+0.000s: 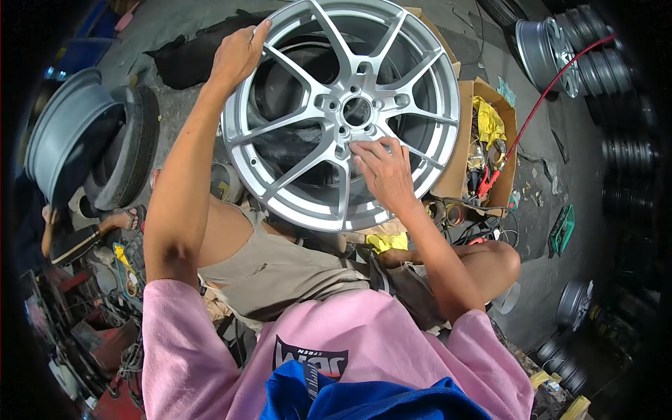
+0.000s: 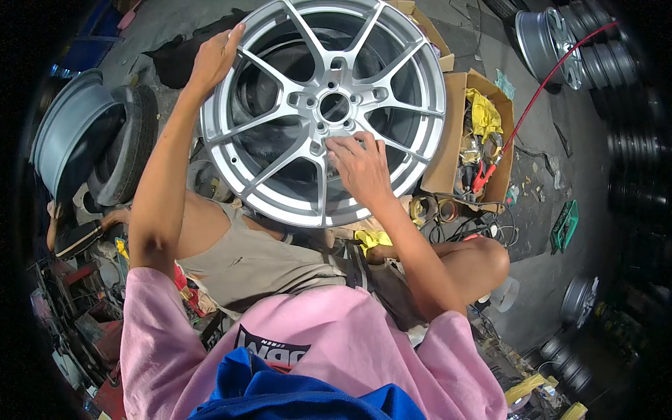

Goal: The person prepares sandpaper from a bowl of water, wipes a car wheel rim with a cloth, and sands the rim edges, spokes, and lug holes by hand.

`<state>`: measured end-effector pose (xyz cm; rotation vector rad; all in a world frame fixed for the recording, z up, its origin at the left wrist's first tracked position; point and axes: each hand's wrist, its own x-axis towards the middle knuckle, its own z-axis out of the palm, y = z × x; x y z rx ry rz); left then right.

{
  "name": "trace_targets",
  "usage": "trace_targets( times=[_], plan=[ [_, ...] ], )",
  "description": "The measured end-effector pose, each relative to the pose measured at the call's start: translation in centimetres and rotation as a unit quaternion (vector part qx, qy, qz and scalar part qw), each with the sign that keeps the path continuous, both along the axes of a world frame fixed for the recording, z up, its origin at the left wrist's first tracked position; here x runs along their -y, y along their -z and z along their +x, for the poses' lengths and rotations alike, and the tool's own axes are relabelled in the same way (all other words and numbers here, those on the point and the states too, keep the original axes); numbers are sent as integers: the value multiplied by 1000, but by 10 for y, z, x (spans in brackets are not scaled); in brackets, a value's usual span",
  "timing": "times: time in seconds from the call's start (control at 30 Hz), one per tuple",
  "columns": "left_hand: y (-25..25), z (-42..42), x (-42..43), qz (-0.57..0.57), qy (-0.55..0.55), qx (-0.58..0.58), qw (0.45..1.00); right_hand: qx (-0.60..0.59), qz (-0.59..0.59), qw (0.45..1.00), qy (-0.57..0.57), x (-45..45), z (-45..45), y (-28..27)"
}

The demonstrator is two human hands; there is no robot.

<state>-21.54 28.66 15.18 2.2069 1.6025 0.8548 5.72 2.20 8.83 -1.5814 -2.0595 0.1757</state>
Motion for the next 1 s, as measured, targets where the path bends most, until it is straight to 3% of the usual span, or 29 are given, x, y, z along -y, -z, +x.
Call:
trace_targets(
  times=[0.1, 0.23, 0.43, 0.63, 0.77, 0.87, 0.93, 1.0],
  plan=[
    [2, 2, 3, 4, -8, 6, 1000, 22, -2, 1000, 13, -13, -1, 3],
    [-3, -2, -1, 2, 9, -32, 999, -32, 2, 999, 17, 1, -9, 3],
    [3, -3, -3, 9, 0, 1, 1000, 87, 15, 996, -32, -38, 9, 5],
    [-3, -3, -2, -30, 8, -22, 999, 95, 10, 995, -31, -44, 17, 9],
    [1, -1, 0, -5, 7, -13, 1000, 32, -29, 997, -58, -45, 4, 1],
    [-1, -1, 0, 1, 8, -1, 1000, 47, -17, 995, -84, -50, 21, -5],
    [-2, -1, -1, -18, 3, -12, 1000, 139, -43, 988, -56, -53, 29, -5],
    [2, 0, -4, -9, 2, -15, 1000, 117, -17, 992, -39, -52, 27, -8]
  ],
)
